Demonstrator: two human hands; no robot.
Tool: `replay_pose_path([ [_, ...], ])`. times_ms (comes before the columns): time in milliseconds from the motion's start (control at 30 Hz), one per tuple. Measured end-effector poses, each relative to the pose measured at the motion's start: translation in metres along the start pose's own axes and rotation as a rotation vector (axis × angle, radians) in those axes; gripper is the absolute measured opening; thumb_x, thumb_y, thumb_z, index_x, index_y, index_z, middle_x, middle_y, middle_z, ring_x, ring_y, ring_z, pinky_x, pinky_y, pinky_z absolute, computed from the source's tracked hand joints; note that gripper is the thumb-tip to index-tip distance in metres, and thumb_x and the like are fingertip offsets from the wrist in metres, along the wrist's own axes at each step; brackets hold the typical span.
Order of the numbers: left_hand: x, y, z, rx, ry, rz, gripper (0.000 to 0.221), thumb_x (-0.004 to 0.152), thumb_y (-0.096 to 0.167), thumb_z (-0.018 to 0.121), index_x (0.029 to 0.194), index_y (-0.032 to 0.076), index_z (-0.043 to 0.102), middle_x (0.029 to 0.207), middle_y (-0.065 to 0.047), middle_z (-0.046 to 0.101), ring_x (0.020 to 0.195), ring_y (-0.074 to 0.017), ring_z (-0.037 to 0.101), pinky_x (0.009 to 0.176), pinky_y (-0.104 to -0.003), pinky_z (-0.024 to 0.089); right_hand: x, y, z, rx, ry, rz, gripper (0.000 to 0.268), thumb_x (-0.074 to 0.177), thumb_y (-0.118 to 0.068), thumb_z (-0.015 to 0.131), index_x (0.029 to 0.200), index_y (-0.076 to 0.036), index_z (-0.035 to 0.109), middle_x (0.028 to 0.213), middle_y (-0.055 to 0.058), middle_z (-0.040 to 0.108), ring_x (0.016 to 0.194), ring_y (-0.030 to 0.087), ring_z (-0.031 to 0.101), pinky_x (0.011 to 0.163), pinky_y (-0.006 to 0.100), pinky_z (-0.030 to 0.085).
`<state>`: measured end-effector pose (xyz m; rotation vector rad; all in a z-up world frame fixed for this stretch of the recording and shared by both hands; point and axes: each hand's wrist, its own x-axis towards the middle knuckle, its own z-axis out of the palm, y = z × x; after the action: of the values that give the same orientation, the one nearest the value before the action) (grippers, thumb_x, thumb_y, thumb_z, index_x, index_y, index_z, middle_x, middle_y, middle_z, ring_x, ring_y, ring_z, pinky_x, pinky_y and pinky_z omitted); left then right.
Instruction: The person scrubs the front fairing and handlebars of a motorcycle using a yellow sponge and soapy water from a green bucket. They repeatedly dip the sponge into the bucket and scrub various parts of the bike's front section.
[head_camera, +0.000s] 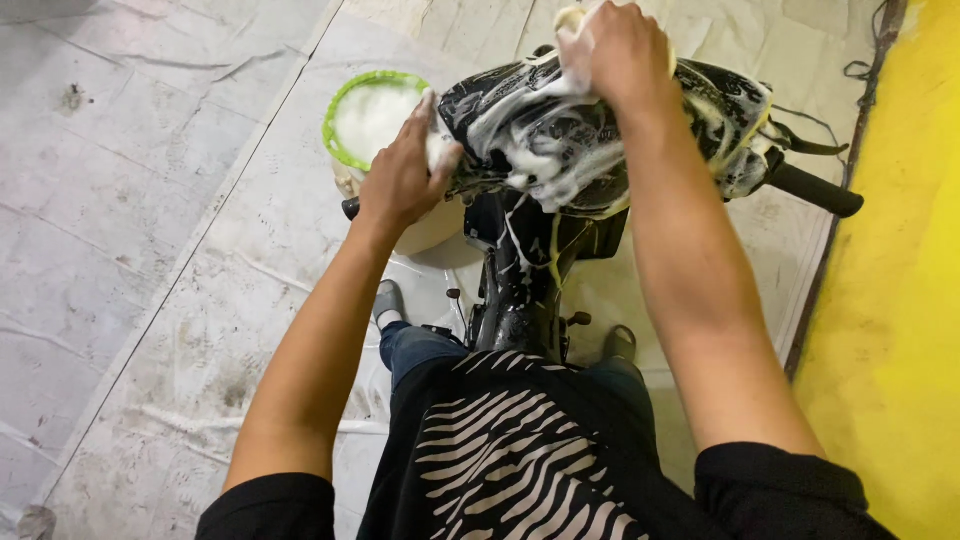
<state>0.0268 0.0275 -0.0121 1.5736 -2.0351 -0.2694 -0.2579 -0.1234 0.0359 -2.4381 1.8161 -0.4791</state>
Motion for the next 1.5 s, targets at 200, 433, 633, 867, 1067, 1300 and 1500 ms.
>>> replay_pose_path([
  [200,0.009,0.004,-0.007,-0.342,0.202,0.077,0.029,0.104,0.01,0.049,0.109,-0.012,0.067,0.128,-0.031,0.065,0.066,-0.0302,0.067,0.06,-0.041,0.055,0.021,-0.058,0.001,0.143,-0.449,0.195,0.021,0.096,-0.024,0.068,0.08,-0.011,0.069,0.075,0.006,0.064,0.06,0.017,0.059,0.071,0.035,0.057],
  [433,0.015,-0.021,0.02,-0.275,0.462,-0.062,0.031,0.108,0.011,0.042,0.107,-0.007,0.068,0.095,-0.024,0.077,0.047,-0.0164,0.067,0.032,-0.024,0.051,-0.033,-0.141,0.053,-0.015,0.065,-0.34,0.033,0.097,-0.011,0.047,0.089,-0.008,0.078,0.067,0.005,0.066,0.039,0.009,0.033,0.03,0.026,0.027],
  [633,0.015,-0.02,0.018,-0.26,0.552,-0.166,0.012,0.105,0.025,0.054,0.107,0.016,0.061,0.091,-0.013,0.077,0.084,-0.042,0.073,0.075,-0.053,0.058,-0.109,-0.161,0.076,0.361,0.568,-0.625,0.032,0.09,-0.018,0.066,0.115,0.001,0.073,0.116,0.022,0.071,0.114,0.038,0.066,0.109,0.047,0.048],
  [867,0.019,-0.025,0.015,-0.323,0.535,-0.087,0.014,0.103,0.025,0.066,0.096,0.013,0.069,0.079,-0.011,0.075,0.074,-0.0359,0.074,0.065,-0.045,0.058,-0.138,-0.03,0.12,0.239,0.653,-0.67,0.022,0.086,-0.001,0.063,0.105,-0.006,0.072,0.116,0.015,0.07,0.114,0.038,0.065,0.105,0.051,0.051],
  [1067,0.024,-0.013,0.015,-0.441,0.384,-0.172,0.024,0.107,0.025,0.058,0.099,0.005,0.068,0.088,-0.02,0.073,0.087,-0.0411,0.073,0.079,-0.052,0.057,-0.168,0.024,0.03,0.155,0.864,-0.247,0.041,0.108,-0.039,0.039,0.111,-0.005,0.061,0.122,0.016,0.057,0.11,0.028,0.053,0.092,0.046,0.039],
  [1300,0.023,0.018,-0.005,-0.387,0.351,-0.166,0.032,0.11,0.021,0.047,0.099,-0.005,0.061,0.085,-0.027,0.064,0.083,-0.0438,0.069,0.079,-0.058,0.057,-0.133,-0.009,0.102,0.159,0.955,-0.082,0.041,0.099,-0.012,0.059,0.136,0.003,0.054,0.131,0.024,0.062,0.121,0.04,0.062,0.116,0.051,0.033],
  [1500,0.02,0.005,0.001,-0.338,0.359,-0.122,0.035,0.109,0.025,0.038,0.092,0.003,0.059,0.08,-0.014,0.058,0.079,-0.0354,0.068,0.072,-0.047,0.055,-0.101,-0.136,0.034,0.198,0.575,-0.55,0.031,0.092,-0.006,0.057,0.12,0.001,0.067,0.117,0.023,0.069,0.117,0.043,0.065,0.114,0.052,0.041],
])
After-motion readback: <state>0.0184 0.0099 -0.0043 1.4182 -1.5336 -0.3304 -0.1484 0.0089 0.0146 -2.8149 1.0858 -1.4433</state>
